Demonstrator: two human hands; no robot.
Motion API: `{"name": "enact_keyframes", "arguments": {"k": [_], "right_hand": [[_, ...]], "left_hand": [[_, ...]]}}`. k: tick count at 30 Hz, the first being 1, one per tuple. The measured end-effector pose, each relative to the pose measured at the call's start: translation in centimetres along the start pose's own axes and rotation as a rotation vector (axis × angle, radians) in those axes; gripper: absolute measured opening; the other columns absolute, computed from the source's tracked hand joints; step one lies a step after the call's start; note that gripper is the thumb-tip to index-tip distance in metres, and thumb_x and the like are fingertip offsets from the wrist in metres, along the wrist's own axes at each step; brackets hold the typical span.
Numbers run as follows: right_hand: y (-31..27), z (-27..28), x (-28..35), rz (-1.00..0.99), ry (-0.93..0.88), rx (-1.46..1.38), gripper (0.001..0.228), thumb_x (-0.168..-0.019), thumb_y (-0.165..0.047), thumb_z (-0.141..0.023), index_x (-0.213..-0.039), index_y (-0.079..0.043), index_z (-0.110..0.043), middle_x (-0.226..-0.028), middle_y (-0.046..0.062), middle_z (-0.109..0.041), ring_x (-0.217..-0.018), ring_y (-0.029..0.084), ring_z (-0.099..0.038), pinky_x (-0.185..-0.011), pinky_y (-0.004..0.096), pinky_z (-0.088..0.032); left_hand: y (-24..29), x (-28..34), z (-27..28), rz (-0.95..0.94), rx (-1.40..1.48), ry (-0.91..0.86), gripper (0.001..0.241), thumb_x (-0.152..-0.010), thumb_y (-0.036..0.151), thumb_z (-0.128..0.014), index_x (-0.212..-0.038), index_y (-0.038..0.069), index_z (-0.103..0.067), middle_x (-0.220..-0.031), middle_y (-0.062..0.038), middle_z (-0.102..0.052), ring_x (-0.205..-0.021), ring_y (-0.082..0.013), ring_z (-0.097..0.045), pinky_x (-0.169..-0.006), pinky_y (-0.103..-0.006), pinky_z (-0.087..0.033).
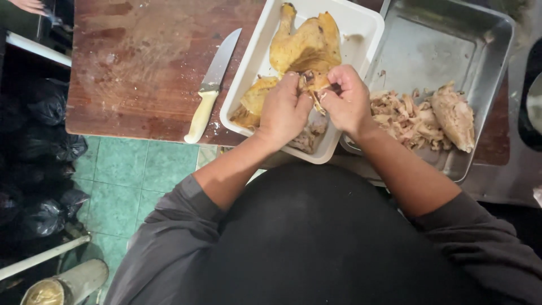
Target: Manually shredding a cooked whole chicken into a tray.
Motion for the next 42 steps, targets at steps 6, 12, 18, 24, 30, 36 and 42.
{"name": "enact_keyframes", "arguments": {"k": [6,12,18,24,30,36,42], "right_hand": [[-3.5,0.1,-0.1,-0.027,-0.055,-0.231,0.027,-0.095,0.008,-0.062,-0.115,-0.005,-0.05,-0.104,0.0,-0.055,-0.093,0.008,-0.054,-0.083,0.024,-0.049],[-6.2,-0.8,-0.7,-0.09,-0.239,0.05,0.034,-0.092,0.002,-0.066,-0.124,-0.003,-0.06,-0.105,0.005,-0.062,-0.089,0.014,-0.061,-0.078,0.028,-0.054],[-9.2,-1.0,-0.5,0.206,-0.141,0.438,0.027,-0.09,-0.001,-0.074,-0.116,-0.001,-0.065,-0.101,0.014,-0.066,-0.093,0.028,-0.066,-0.083,0.037,-0.054],[-11.6,-3.1,0.4,0.359,-0.163,0.593,0.025,-0.09,0.0,-0.074,-0.113,-0.001,-0.065,-0.105,0.018,-0.068,-0.099,0.039,-0.066,-0.088,0.045,-0.054],[-13.3,-3.5,1.1,0.446,-0.118,0.575,0.029,-0.087,0.004,-0.071,-0.116,0.0,-0.063,-0.113,0.02,-0.069,-0.107,0.04,-0.067,-0.095,0.044,-0.055],[-13.7,-3.9,1.4,0.377,-0.129,0.515,0.028,-0.091,0.007,-0.069,-0.117,0.0,-0.063,-0.116,0.019,-0.068,-0.108,0.037,-0.068,-0.094,0.042,-0.056],[-13.1,-4.0,1.8,0.366,-0.098,0.422,0.026,-0.092,0.01,-0.067,-0.113,-0.002,-0.058,-0.12,0.017,-0.065,-0.118,0.035,-0.067,-0.105,0.041,-0.054]], "left_hand": [[0.9,-1.4,1.1,-0.086,-0.057,-0.068,0.017,-0.089,0.013,-0.065,-0.1,0.003,-0.057,-0.092,-0.022,-0.064,-0.09,-0.0448,-0.064,-0.076,-0.0509,-0.05],[1.3,-1.2,0.3,-0.154,-0.028,-0.245,0.017,-0.089,0.012,-0.067,-0.102,0.004,-0.06,-0.096,-0.019,-0.064,-0.095,-0.0423,-0.064,-0.079,-0.0492,-0.05],[2.5,-0.7,1.4,-0.07,-0.055,-0.173,0.024,-0.088,0.015,-0.067,-0.107,0.004,-0.056,-0.093,-0.019,-0.063,-0.09,-0.0425,-0.064,-0.076,-0.0511,-0.05],[3.5,0.1,1.8,-0.238,-0.089,-0.116,0.024,-0.1,0.021,-0.063,-0.119,0.006,-0.061,-0.102,-0.018,-0.069,-0.095,-0.0416,-0.068,-0.078,-0.0493,-0.054],[1.6,0.3,1.7,-0.096,0.008,-0.099,0.021,-0.103,0.023,-0.062,-0.116,0.007,-0.061,-0.098,-0.016,-0.071,-0.093,-0.0378,-0.071,-0.079,-0.0456,-0.055],[1.2,-0.1,2.7,-0.033,0.168,-0.07,0.017,-0.099,0.019,-0.062,-0.107,0.004,-0.065,-0.094,-0.016,-0.071,-0.088,-0.0315,-0.072,-0.077,-0.039,-0.055],[-0.7,-0.6,3.3,0.163,0.324,-0.066,0.017,-0.1,0.019,-0.061,-0.104,0.003,-0.067,-0.087,-0.011,-0.071,-0.08,-0.0222,-0.067,-0.073,-0.0352,-0.053]]}}
Point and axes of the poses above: each hand's wrist, its own x-axis away from the middle knuckle, its own z-axis out of the back of the hand, y = z × x, the point moved 10 cm from there along -x, towards the middle knuckle
